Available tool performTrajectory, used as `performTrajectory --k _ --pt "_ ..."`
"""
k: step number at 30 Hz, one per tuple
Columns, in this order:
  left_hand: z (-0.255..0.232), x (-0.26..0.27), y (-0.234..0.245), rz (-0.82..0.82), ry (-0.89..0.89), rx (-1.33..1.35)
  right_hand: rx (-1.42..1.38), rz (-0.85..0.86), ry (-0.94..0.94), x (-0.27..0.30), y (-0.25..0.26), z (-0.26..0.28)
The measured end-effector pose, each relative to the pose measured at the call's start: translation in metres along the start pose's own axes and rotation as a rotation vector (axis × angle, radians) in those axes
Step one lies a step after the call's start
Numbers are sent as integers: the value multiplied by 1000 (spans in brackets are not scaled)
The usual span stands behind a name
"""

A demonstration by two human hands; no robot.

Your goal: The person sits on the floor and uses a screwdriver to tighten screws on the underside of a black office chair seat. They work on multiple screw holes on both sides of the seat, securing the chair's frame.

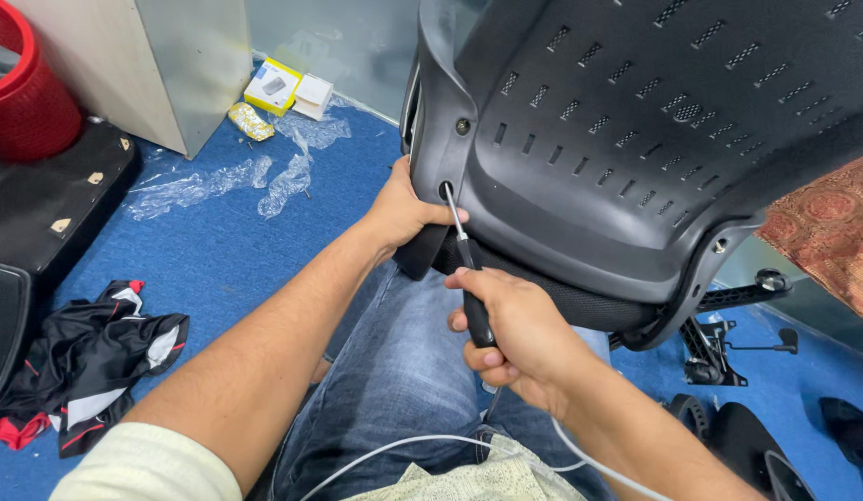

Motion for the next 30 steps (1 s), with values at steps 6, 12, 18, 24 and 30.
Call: performTrajectory --k 6,12,18,24,30 --pt "6 -4 -1 -17 -40 29 -313 170 -69 -18 -17 -18" --pt "2 -3 1 -15 -22 3 -394 347 -86 -14 7 -3" --pt "9 -16 12 120 216 397 -134 187 117 9 39 17" --pt "-31 -75 3 232 165 467 -75 39 316 -8 36 48" --pt "-28 -94 2 184 189 376 4 -49 340 -24 40 52"
Point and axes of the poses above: each hand's wrist, its own x-axis away from the middle knuckle, its own y-axis out of the back of the hand, z = x × y, the point moved 7 cm from there along -x, towards the middle knuckle, and after that the axes turned 1 degree about y, right-handed, at the moved point
